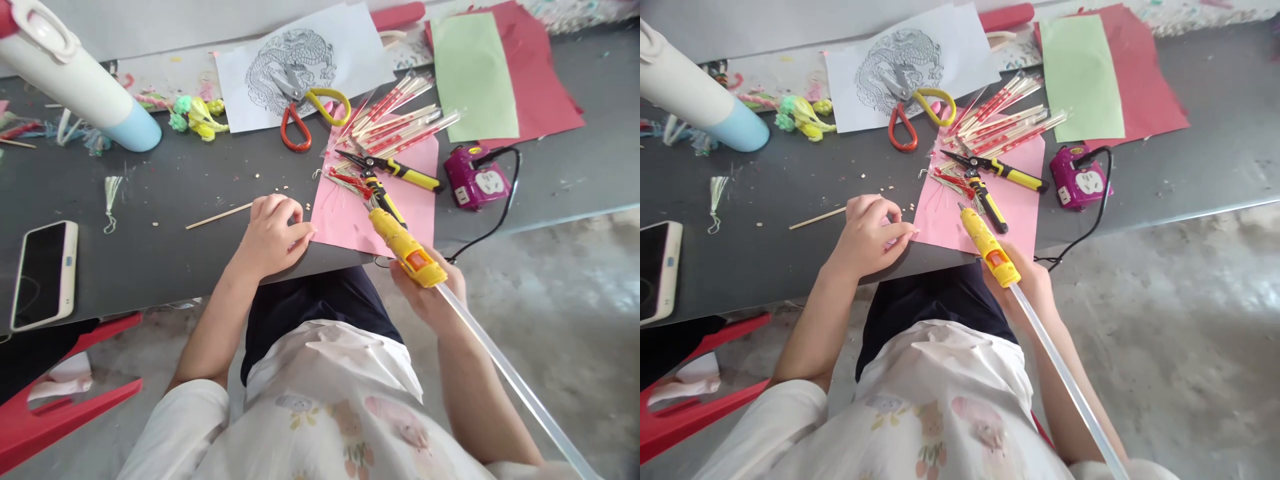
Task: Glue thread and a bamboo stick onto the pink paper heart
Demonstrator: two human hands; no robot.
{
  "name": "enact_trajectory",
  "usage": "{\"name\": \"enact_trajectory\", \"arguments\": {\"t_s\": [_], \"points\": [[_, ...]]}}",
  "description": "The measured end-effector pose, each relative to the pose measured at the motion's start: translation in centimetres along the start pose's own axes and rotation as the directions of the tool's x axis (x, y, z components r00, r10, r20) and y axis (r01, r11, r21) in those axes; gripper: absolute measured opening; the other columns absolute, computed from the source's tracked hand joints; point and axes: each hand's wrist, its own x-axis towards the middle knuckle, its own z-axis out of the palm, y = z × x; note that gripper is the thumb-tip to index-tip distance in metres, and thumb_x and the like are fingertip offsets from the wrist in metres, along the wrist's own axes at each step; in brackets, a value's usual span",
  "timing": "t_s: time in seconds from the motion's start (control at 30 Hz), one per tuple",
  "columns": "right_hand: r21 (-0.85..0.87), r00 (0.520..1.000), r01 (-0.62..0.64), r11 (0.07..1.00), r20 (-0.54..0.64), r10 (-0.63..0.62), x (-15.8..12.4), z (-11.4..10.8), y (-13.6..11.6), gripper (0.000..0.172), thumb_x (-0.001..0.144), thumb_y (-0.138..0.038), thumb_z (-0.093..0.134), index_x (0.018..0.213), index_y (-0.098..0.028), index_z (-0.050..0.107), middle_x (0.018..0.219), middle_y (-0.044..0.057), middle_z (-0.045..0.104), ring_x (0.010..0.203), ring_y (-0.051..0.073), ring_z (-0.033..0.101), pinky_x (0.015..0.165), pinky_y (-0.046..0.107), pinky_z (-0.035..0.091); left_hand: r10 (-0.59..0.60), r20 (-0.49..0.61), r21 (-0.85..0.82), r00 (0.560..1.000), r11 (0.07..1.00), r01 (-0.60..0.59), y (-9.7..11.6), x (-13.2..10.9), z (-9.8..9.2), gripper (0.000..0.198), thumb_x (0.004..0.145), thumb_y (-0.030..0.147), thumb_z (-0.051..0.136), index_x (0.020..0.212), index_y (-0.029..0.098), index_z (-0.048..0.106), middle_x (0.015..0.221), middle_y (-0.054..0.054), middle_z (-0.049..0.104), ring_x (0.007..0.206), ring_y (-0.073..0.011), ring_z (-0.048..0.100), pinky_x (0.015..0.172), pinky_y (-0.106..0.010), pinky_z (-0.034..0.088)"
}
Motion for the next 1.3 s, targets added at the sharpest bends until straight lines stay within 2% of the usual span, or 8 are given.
{"name": "enact_trajectory", "arguments": {"t_s": [0.1, 0.2, 0.4, 0.67, 0.77, 0.9, 1.07, 1.3], "points": [[-0.25, 0.991, 0.099, 0.963, -0.06, -0.117, 0.6, -1.5, -0.2, 0.034, 0.082, -0.035, 0.062, 0.115, -0.026, 0.062, 0.088, 0.004, 0.071, 0.068, 0.02, 0.062, 0.064, 0.031, 0.046, 0.014, -0.014, 0.031, 1.0, 0.999, -0.013, 0.0, 0.0, 0.0, 0.013, 0.087, 0.026, 0.057, 0.08, 0.026, 0.068, 0.093, -0.004, 0.058, 0.099, -0.0237, 0.047, 0.088, -0.043, 0.037], [-0.515, 0.963, 0.209, 0.832, -0.04, -0.267, 1.0, -2.9, -0.4, 0.036, 0.086, -0.032, 0.056, 0.121, -0.024, 0.058, 0.098, 0.008, 0.073, 0.08, 0.024, 0.068, 0.067, 0.031, 0.048, 0.027, -0.042, 0.034, 0.999, 0.999, -0.025, 0.0, 0.0, 0.0, 0.012, 0.087, 0.025, 0.058, 0.08, 0.026, 0.068, 0.092, -0.004, 0.058, 0.099, -0.0237, 0.047, 0.087, -0.043, 0.037], [-0.726, 0.892, 0.35, 0.592, 0.066, -0.446, 1.9, -5.4, -0.6, 0.041, 0.086, -0.031, 0.048, 0.125, -0.017, 0.05, 0.108, 0.014, 0.071, 0.094, 0.029, 0.068, 0.074, 0.036, 0.051, 0.039, -0.054, 0.037, 0.998, 0.999, -0.037, 0.0, 0.0, 0.1, 0.011, 0.086, 0.024, 0.059, 0.082, 0.026, 0.069, 0.092, -0.004, 0.058, 0.098, -0.0234, 0.048, 0.09, -0.044, 0.038], [-0.959, 0.914, 0.22, 0.181, 0.138, -0.382, 6.1, -7.9, -0.9, 0.033, 0.087, -0.03, 0.052, 0.116, -0.014, 0.051, 0.087, 0.013, 0.065, 0.079, 0.027, 0.061, 0.065, 0.034, 0.041, 0.05, -0.064, 0.056, 0.997, 0.997, -0.047, 0.0, -0.1, 0.1, 0.011, 0.086, 0.023, 0.06, 0.082, 0.027, 0.07, 0.091, -0.004, 0.058, 0.097, -0.0229, 0.048, 0.09, -0.044, 0.038], [-0.976, 0.93, 0.201, 0.079, 0.165, -0.33, 8.2, -8.0, -1.0, 0.029, 0.091, -0.03, 0.049, 0.112, -0.01, 0.053, 0.086, 0.014, 0.063, 0.077, 0.026, 0.06, 0.06, 0.033, 0.033, 0.053, -0.075, 0.059, 0.996, 0.997, -0.049, 0.0, 0.0, 0.1, 0.01, 0.086, 0.024, 0.061, 0.082, 0.027, 0.07, 0.091, -0.004, 0.059, 0.096, -0.0229, 0.049, 0.089, -0.043, 0.038], [-0.977, 0.931, 0.21, 0.04, 0.187, -0.314, 10.6, -7.5, -1.5, 0.023, 0.094, -0.019, 0.04, 0.104, -0.006, 0.055, 0.091, 0.018, 0.062, 0.088, 0.027, 0.059, 0.066, 0.034, 0.028, 0.044, -0.067, 0.054, 0.997, 0.998, -0.041, 0.0, 0.0, 0.0, 0.01, 0.086, 0.023, 0.061, 0.081, 0.027, 0.069, 0.091, -0.004, 0.059, 0.097, -0.0226, 0.049, 0.089, -0.042, 0.038], [-0.973, 0.948, 0.217, 0.084, 0.189, -0.256, 12.9, -7.0, -2.8, 0.023, 0.092, -0.008, 0.039, 0.104, 0.0, 0.056, 0.099, 0.022, 0.062, 0.102, 0.028, 0.058, 0.07, 0.036, 0.026, 0.037, -0.047, 0.053, 0.998, 0.998, -0.035, 0.1, 0.0, -0.1, 0.011, 0.084, 0.022, 0.061, 0.082, 0.027, 0.069, 0.092, -0.004, 0.06, 0.098, -0.0233, 0.049, 0.091, -0.044, 0.038], [-0.959, 0.962, 0.199, 0.2, 0.153, -0.227, 17.4, -6.8, -3.2, 0.051, 0.103, -0.026, 0.021, 0.107, 0.008, 0.058, 0.109, 0.026, 0.063, 0.115, 0.03, 0.056, 0.071, 0.041, 0.029, 0.051, -0.044, 0.061, 0.998, 0.997, -0.048, 0.1, 0.0, -0.2, 0.01, 0.085, 0.022, 0.06, 0.081, 0.027, 0.069, 0.09, -0.004, 0.06, 0.097, -0.0228, 0.051, 0.09, -0.043, 0.039]]}}
